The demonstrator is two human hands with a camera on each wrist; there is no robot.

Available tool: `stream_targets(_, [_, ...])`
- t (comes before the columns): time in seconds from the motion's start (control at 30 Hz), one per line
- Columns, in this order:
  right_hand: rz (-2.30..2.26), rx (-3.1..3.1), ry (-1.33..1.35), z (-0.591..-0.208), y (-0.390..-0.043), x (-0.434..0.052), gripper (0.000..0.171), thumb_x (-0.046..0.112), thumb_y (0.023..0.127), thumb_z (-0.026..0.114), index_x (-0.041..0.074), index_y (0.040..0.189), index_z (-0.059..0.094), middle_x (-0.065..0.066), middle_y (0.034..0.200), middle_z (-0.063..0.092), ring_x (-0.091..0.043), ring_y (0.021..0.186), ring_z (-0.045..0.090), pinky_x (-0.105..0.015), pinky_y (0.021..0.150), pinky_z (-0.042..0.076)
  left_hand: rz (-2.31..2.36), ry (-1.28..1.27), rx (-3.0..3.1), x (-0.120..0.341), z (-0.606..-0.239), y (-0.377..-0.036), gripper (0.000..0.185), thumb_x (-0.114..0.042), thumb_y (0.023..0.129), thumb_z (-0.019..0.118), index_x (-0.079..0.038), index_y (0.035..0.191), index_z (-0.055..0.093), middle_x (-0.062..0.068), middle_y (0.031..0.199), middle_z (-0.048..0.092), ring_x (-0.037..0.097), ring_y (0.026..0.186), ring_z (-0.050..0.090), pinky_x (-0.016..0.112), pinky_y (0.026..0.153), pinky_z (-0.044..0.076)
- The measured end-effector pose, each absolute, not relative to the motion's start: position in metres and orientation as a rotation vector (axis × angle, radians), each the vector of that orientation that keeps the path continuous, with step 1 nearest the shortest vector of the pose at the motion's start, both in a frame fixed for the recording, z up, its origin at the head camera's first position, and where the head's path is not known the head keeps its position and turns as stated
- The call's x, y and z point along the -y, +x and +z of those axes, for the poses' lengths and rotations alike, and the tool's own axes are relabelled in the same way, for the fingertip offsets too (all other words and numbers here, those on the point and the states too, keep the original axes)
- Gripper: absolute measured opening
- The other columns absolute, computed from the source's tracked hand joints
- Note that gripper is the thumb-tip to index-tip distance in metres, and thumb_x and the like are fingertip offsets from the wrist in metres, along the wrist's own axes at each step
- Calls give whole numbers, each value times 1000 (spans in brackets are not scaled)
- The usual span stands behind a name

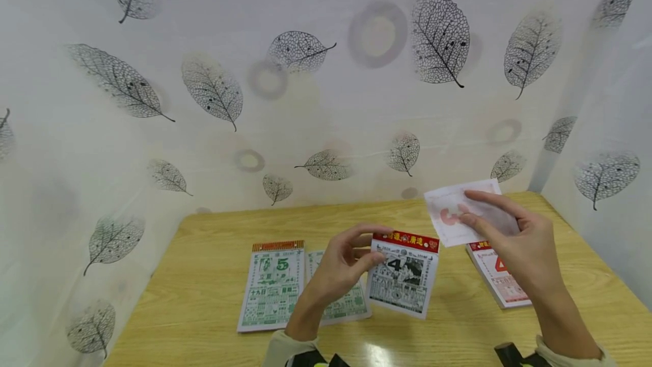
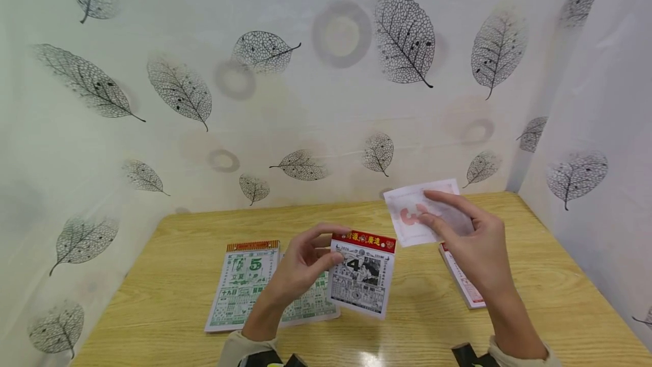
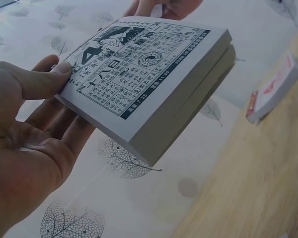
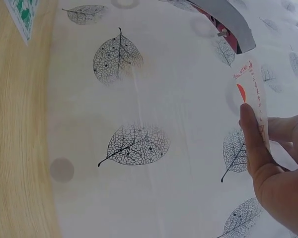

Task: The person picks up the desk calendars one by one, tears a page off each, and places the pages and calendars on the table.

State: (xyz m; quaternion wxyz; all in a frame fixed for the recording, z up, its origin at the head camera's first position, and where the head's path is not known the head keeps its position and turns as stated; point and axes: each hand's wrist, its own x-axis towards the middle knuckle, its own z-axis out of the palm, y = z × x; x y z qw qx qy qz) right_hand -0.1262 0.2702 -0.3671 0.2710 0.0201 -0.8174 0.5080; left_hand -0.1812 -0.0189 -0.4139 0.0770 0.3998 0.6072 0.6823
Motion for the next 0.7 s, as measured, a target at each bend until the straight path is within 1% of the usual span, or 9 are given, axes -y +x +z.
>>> stream_targets(0.13, [1370, 2198, 54, -367, -126, -276, 42, 1, 88, 80, 5, 130, 71, 6, 131, 64, -7, 80, 59, -17, 46, 49, 2039, 1136, -1837, 20, -413, -181, 38, -3, 102, 60, -2, 140, 57, 20, 137, 62, 25, 103, 73, 27, 73, 59])
stream_targets(0.2, [1382, 2199, 52, -367, -127, -277, 43, 0, 88, 79, 5, 130, 70, 4, 130, 63, -6, 80, 63, -17, 51, 53, 2045, 1117, -1842, 20, -414, -182, 38, -3, 102, 60, -3, 140, 57, 20, 137, 62, 25, 103, 73, 25, 71, 58])
stream_targets(0.27, [1389, 2198, 56, -367, -127, -278, 43, -2, 88, 79, 4, 129, 70, 1, 127, 62, -7, 75, 64, -18, 53, 55, 2053, 1097, -1850, 20, -415, -183, 39, -3, 103, 60, -4, 141, 57, 19, 138, 61, 26, 105, 72, 25, 74, 58])
stream_targets(0.33, [1398, 2191, 67, -366, -127, -277, 41, -4, 86, 80, 2, 126, 70, -1, 122, 63, -7, 70, 64, -19, 51, 55, 2059, 1072, -1857, 21, -416, -183, 40, -3, 103, 59, -7, 142, 56, 18, 139, 61, 27, 108, 71, 29, 80, 59])
stream_targets(0.43, [1404, 2184, 96, -366, -128, -276, 38, -5, 85, 80, 1, 121, 70, -4, 113, 65, -9, 63, 64, -21, 47, 54, 2064, 1031, -1872, 20, -418, -184, 42, -3, 103, 58, -10, 145, 54, 17, 140, 60, 29, 113, 69, 31, 85, 59])
stream_targets(0.47, [1400, 2183, 108, -366, -128, -276, 36, -5, 86, 80, 1, 120, 71, -4, 109, 65, -9, 59, 63, -20, 44, 52, 2065, 1018, -1872, 20, -419, -184, 43, -2, 103, 58, -11, 145, 53, 17, 140, 60, 30, 114, 68, 32, 86, 59])
stream_targets(0.5, [1413, 2177, 133, -366, -128, -276, 33, -5, 87, 78, 0, 119, 70, -4, 110, 65, -10, 60, 65, -20, 44, 52, 2064, 1002, -1872, 19, -420, -185, 45, -2, 103, 58, -11, 146, 53, 17, 141, 59, 30, 116, 68, 33, 88, 58])
stream_targets(0.6, [1446, 2143, 236, -368, -128, -277, 28, -9, 92, 70, -5, 120, 69, -7, 117, 65, -9, 76, 70, -17, 54, 55, 2073, 936, -1866, 17, -424, -186, 47, 0, 103, 57, -12, 147, 51, 17, 142, 57, 30, 119, 65, 35, 91, 58])
stream_targets(0.7, [1488, 2090, 329, -369, -129, -279, 27, -15, 94, 62, -11, 120, 67, -10, 123, 64, -11, 98, 67, -15, 71, 58, 2095, 844, -1906, 14, -428, -188, 47, 2, 102, 56, -14, 146, 53, 14, 141, 57, 27, 116, 65, 33, 88, 57])
